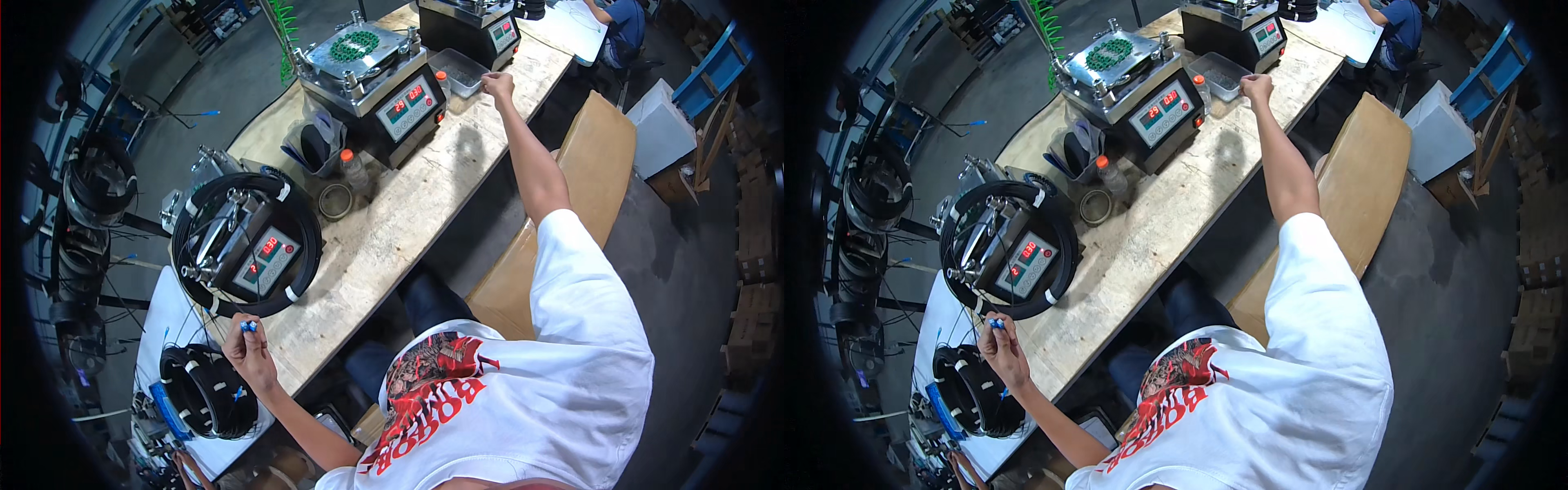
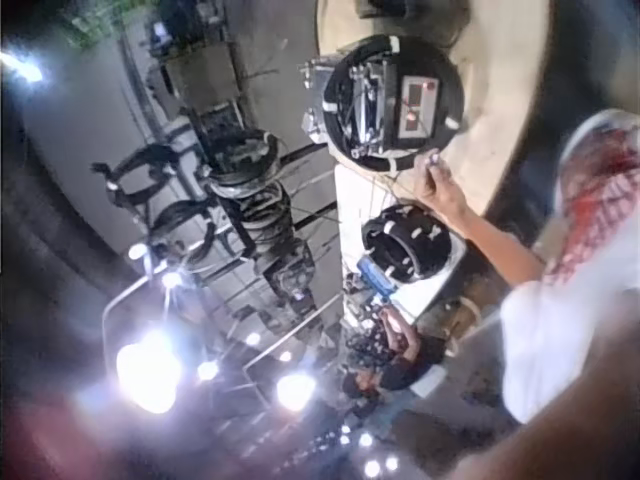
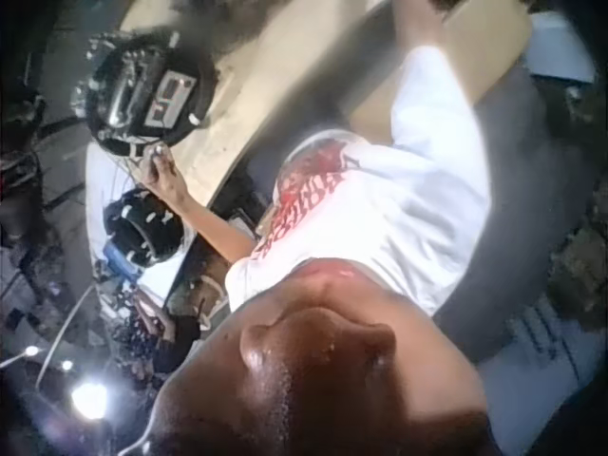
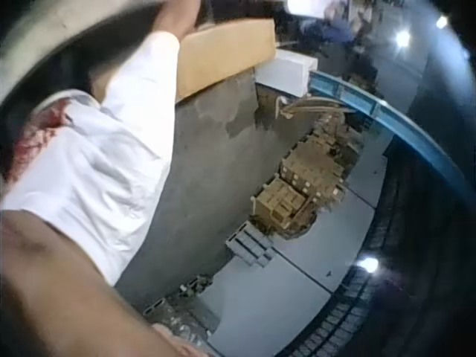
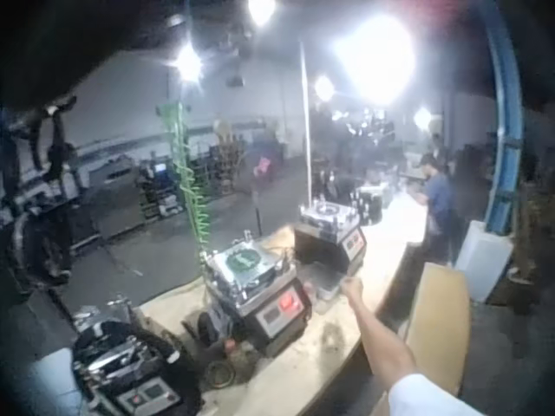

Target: The person lifts a coiled cable onto a machine, removes the caps from the connectors, and inserts them into the machine ports. They then press buttons on the interface and turn the knobs on top of the machine.

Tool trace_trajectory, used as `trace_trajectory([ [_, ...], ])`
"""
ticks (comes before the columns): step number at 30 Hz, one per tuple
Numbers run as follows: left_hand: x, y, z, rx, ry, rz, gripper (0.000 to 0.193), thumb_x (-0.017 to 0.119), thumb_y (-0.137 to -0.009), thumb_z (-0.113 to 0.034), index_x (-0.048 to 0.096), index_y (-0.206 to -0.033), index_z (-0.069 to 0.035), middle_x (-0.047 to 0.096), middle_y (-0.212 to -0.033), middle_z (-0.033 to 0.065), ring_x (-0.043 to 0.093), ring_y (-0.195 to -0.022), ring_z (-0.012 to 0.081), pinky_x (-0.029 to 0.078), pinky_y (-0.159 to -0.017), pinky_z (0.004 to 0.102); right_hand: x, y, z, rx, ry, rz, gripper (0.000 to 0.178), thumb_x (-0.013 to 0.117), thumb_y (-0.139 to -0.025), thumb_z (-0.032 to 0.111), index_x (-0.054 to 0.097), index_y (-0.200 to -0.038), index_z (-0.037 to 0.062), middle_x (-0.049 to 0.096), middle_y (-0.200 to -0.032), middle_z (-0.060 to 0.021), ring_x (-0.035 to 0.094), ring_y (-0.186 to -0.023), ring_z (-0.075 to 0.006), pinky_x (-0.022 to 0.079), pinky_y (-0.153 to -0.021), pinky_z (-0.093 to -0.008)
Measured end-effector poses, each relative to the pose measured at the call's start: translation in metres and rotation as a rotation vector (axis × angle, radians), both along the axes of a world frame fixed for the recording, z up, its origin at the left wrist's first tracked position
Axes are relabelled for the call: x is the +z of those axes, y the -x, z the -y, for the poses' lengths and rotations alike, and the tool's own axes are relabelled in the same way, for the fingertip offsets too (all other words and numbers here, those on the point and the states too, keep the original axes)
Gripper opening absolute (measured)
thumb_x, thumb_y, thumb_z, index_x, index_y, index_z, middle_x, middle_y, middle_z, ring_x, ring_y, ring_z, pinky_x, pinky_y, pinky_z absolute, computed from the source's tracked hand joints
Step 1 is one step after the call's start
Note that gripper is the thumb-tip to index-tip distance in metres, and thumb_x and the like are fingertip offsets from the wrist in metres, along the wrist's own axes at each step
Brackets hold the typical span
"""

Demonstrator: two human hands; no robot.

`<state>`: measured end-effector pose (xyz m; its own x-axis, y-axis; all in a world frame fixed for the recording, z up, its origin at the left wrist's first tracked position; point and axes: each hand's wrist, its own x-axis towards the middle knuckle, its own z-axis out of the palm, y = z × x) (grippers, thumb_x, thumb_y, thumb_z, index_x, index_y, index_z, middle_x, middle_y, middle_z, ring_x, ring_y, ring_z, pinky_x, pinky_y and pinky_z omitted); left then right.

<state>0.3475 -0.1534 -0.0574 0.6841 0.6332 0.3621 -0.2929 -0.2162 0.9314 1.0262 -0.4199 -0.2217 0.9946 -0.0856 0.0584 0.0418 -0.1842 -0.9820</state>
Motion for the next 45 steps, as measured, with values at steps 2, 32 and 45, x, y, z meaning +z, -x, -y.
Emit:
trace_trajectory([
  [2, 0.000, -0.003, 0.003, 0.049, -0.063, -0.107, 0.032, 0.064, -0.097, -0.023, 0.063, -0.092, 0.009, 0.053, -0.084, 0.0041, 0.039, -0.058, 0.0048, 0.025, -0.050, 0.0206, -0.013, -0.018, -0.010, 0.027, 0.040, -0.002, 0.013, 0.069, -0.073, 0.005, 0.075, -0.083, -0.0018, 0.071, -0.069, -0.0127, 0.070, -0.061, -0.0186, 0.058, -0.062, -0.0299],
  [32, 0.002, -0.031, 0.019, -0.106, 0.131, 0.220, 0.027, 0.076, -0.086, -0.022, 0.074, -0.103, 0.000, 0.067, -0.091, 0.0090, 0.059, -0.069, 0.0082, 0.043, -0.055, 0.0186, 0.158, 0.356, -0.127, 1.161, -0.032, 0.354, 0.019, 0.062, -0.094, 0.006, 0.069, -0.112, 0.0029, 0.065, -0.085, -0.0004, 0.057, -0.074, -0.0051, 0.049, -0.066, -0.0220],
  [45, -0.003, -0.002, 0.005, -0.144, 0.061, 0.266, 0.030, 0.073, -0.090, -0.023, 0.073, -0.112, -0.003, 0.061, -0.091, 0.0052, 0.054, -0.081, 0.0111, 0.042, -0.065, 0.0233, 0.227, 0.514, -0.154, 1.572, -0.388, 0.449, 0.028, 0.079, -0.078, 0.002, 0.070, -0.104, 0.0040, 0.063, -0.092, -0.0041, 0.056, -0.073, -0.0087, 0.044, -0.060, -0.0223],
])
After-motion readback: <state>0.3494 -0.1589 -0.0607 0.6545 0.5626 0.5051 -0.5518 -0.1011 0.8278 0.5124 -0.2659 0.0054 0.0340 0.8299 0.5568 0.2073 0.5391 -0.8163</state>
